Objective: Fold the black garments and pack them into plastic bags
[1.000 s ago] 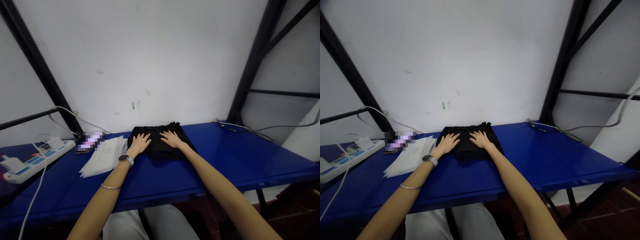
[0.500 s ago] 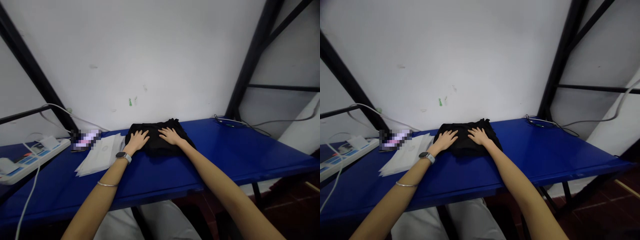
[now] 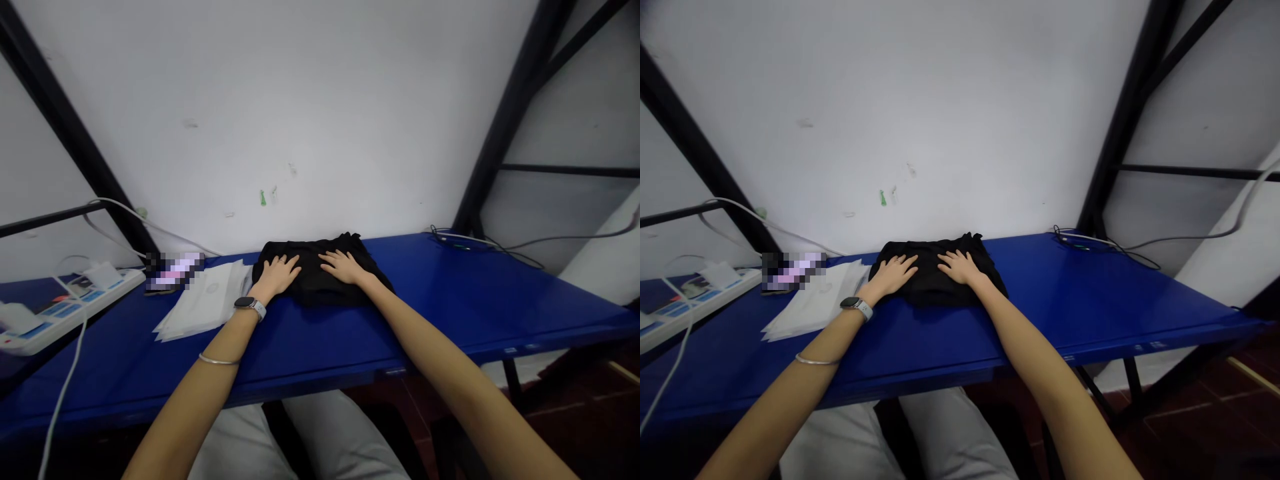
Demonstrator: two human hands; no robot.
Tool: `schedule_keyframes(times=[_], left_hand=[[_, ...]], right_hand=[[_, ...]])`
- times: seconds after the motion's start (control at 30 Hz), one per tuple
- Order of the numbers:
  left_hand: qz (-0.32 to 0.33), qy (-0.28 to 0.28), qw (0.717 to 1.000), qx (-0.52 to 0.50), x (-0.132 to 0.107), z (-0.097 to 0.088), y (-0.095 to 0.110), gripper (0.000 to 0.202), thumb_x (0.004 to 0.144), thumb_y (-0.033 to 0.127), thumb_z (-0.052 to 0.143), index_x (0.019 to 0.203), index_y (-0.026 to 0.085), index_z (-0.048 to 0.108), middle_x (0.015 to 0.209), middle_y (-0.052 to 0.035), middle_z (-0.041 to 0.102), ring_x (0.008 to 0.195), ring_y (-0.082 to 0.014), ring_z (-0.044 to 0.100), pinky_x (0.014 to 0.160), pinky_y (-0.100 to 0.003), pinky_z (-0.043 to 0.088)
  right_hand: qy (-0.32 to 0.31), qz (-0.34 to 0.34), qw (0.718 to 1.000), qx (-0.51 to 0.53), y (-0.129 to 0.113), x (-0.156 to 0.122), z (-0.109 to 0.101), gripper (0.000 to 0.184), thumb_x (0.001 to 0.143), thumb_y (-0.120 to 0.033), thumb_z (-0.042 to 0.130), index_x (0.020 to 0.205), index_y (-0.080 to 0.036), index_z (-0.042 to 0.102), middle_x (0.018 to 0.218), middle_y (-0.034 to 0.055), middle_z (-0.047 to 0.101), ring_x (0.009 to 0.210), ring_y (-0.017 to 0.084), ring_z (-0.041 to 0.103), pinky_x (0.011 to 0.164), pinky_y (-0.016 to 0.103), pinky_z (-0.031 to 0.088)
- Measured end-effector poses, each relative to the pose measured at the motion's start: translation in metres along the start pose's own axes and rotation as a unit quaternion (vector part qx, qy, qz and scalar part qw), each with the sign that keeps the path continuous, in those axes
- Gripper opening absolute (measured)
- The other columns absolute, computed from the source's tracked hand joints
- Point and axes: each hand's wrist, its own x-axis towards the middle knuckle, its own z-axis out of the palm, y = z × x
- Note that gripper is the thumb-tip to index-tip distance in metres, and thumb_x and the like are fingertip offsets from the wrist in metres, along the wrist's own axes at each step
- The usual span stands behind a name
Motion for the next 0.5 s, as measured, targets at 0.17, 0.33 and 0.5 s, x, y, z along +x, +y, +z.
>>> schedule_keyframes(times=[0.17,0.33,0.5], left_hand=[[-0.001,-0.003,1.000,0.003,0.0001,0.0001,-0.0003,0.055,0.097,0.047,0.023,0.147,0.024,0.029,0.147,-0.0164,0.038,0.134,-0.0360,0.033,0.102,-0.056,0.031],[0.006,-0.002,1.000,-0.004,-0.0011,0.0000,-0.0004,0.055,0.097,0.047,0.023,0.146,0.024,0.030,0.148,-0.0153,0.038,0.135,-0.0344,0.033,0.102,-0.056,0.031],[0.006,0.000,1.000,-0.008,-0.0040,-0.0014,0.0010,0.054,0.097,0.046,0.023,0.146,0.025,0.031,0.147,-0.0136,0.039,0.134,-0.0342,0.034,0.102,-0.057,0.032]], right_hand=[[-0.001,0.001,1.000,-0.003,-0.0007,-0.0011,-0.0004,0.057,0.096,-0.052,0.023,0.147,-0.027,0.031,0.153,0.0057,0.028,0.142,0.031,0.016,0.112,0.054,0.012],[0.000,0.001,1.000,-0.008,-0.0013,-0.0026,0.0003,0.057,0.097,-0.052,0.022,0.147,-0.027,0.031,0.153,0.0055,0.028,0.142,0.031,0.016,0.112,0.055,0.012],[0.001,-0.003,1.000,-0.016,-0.0027,-0.0040,0.0003,0.056,0.097,-0.051,0.023,0.147,-0.027,0.032,0.153,0.0060,0.029,0.142,0.031,0.018,0.112,0.055,0.014]])
